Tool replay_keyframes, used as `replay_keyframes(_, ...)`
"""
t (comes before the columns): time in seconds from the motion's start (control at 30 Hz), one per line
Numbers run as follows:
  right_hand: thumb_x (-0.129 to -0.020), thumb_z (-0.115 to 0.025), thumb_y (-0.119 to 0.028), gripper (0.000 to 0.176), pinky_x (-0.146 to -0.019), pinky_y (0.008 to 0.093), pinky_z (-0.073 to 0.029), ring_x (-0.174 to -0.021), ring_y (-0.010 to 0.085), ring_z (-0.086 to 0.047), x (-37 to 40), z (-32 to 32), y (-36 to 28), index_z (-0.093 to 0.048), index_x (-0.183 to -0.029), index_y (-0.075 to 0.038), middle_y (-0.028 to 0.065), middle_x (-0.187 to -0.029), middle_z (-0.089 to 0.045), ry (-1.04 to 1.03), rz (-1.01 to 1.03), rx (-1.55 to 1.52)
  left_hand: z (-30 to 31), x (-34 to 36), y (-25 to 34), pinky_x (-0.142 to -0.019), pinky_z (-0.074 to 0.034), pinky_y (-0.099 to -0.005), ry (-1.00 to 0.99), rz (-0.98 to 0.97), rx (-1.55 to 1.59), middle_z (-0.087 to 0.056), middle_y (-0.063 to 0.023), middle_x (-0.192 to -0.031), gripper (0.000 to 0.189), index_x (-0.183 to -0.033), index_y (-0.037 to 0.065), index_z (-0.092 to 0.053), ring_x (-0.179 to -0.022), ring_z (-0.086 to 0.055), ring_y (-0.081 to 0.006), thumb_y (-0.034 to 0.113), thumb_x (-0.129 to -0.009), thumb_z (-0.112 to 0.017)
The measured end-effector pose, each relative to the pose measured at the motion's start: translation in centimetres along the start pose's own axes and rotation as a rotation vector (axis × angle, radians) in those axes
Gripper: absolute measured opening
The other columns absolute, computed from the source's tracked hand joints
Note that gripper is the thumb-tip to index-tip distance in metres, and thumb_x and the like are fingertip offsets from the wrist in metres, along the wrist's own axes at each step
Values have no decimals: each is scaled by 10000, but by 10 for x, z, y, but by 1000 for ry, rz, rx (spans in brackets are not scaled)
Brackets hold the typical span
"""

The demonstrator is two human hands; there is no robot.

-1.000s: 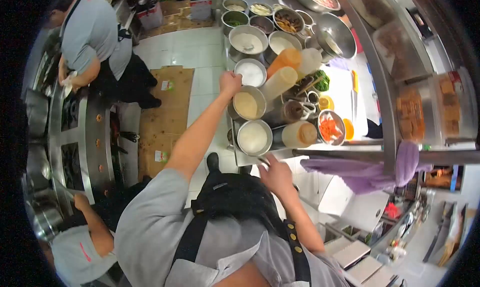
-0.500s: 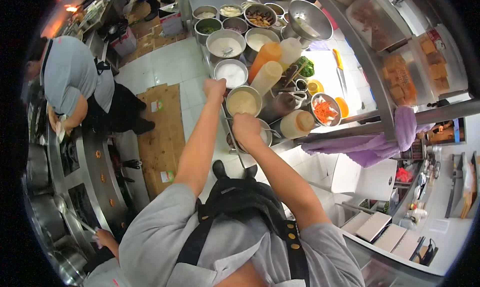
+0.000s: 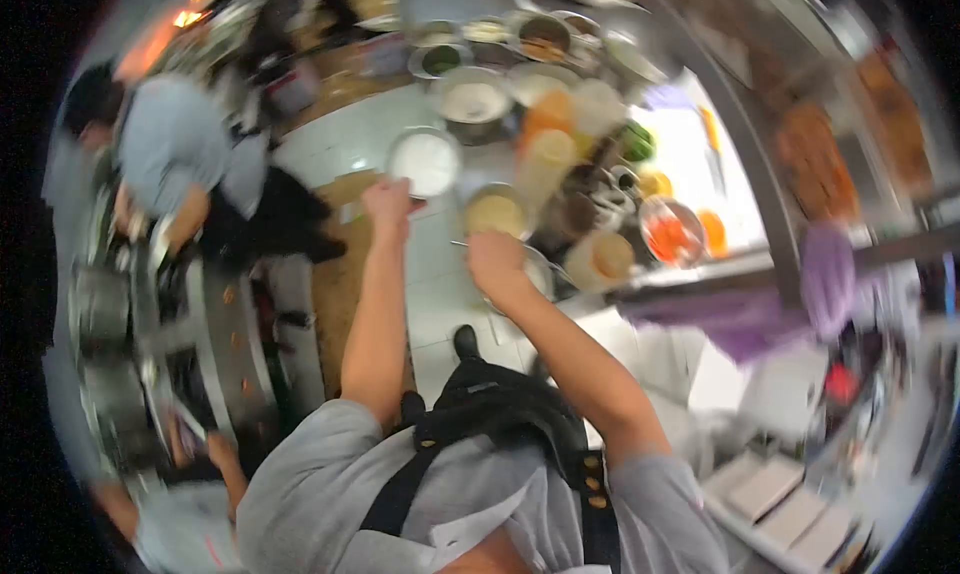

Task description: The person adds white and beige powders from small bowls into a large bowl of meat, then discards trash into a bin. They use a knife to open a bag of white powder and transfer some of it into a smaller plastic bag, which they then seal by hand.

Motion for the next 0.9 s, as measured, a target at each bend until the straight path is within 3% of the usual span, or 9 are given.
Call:
replay_keyframes(0.07,-838,-539,-329,307,-656,457,-485,-753,366,-614,29,26,-17,-570,-905,-31,202,-818,-622,18,118,-90,29,38,24,-457,-548,-345,105,-29,-30,-604,-121,-744,97,-790,-50,-565,-614,-619,-219,17,-724,-585)
replay_keyframes(0.17,-864,-485,-173,172,-646,495,-415,-757,438,-536,114,85,-23,-510,-854,-3,239,-751,-554,57,262,-364,59,118,56,-427,-524,-317,157,-150,-174,-628,-124,-781,129,-731,-106,-616,-567,-612,-188,-7,-654,-584)
replay_keyframes(0.33,-833,-493,-10,58,-646,469,-408,-729,415,-497,257,104,96,-497,-808,42,223,-781,-492,135,371,-475,24,284,57,-462,-535,-324,-16,-69,-238,-627,-141,-830,154,-765,-124,-607,-637,-629,-211,-8,-674,-562)
replay_keyframes(0.37,-828,-501,-3,47,-648,462,-409,-732,406,-498,279,107,134,-502,-820,43,214,-793,-491,188,375,-462,5,313,36,-464,-537,-329,-70,-19,-230,-631,-155,-919,116,-695,-116,-585,-657,-632,-227,-6,-677,-555)
replay_keyframes(0.47,-818,-531,13,5,-580,417,-415,-669,353,-518,354,142,244,-530,-815,17,183,-771,-510,326,171,-577,-78,398,3,-503,-559,-346,-332,145,-142,-620,-143,-790,101,-657,-79,-550,-637,-641,-232,-6,-724,-534)
replay_keyframes(0.53,-854,-535,-15,72,-502,321,-397,-548,222,-506,411,175,319,-576,-802,13,121,-680,-532,535,-37,-775,-147,442,-31,-498,-558,-346,-474,251,-211,-610,-153,-716,114,-628,-52,-530,-596,-636,-227,-5,-732,-531)
replay_keyframes(0.6,-855,-543,-11,74,-495,276,-401,-544,168,-510,454,212,361,-606,-827,18,100,-691,-556,782,20,-883,-219,472,-67,-528,-564,-351,-632,346,-284,-614,-144,-752,91,-643,-58,-540,-627,-638,-217,-17,-724,-529)
replay_keyframes(0.83,-728,-591,63,177,-535,301,-461,-613,250,-577,484,180,481,-608,-895,9,130,-755,-582,860,89,-529,-437,534,-168,-545,-574,-332,-1021,367,-323,-615,-135,-866,141,-594,-52,-506,-637,-637,-202,-33,-733,-519)
replay_keyframes(0.9,-645,-579,81,283,-551,333,-473,-637,288,-578,475,167,510,-604,-915,2,138,-773,-578,738,136,-457,-492,534,-187,-543,-574,-322,-1068,413,-295,-604,-145,-969,176,-563,-42,-483,-664,-644,-209,-37,-737,-508)
Point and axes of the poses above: each hand's wrist, its own x-axis away from the middle knuckle, its own z-axis out of the back of the hand, y = z × x, the point moved 7 cm from there along -x, towards the middle knuckle
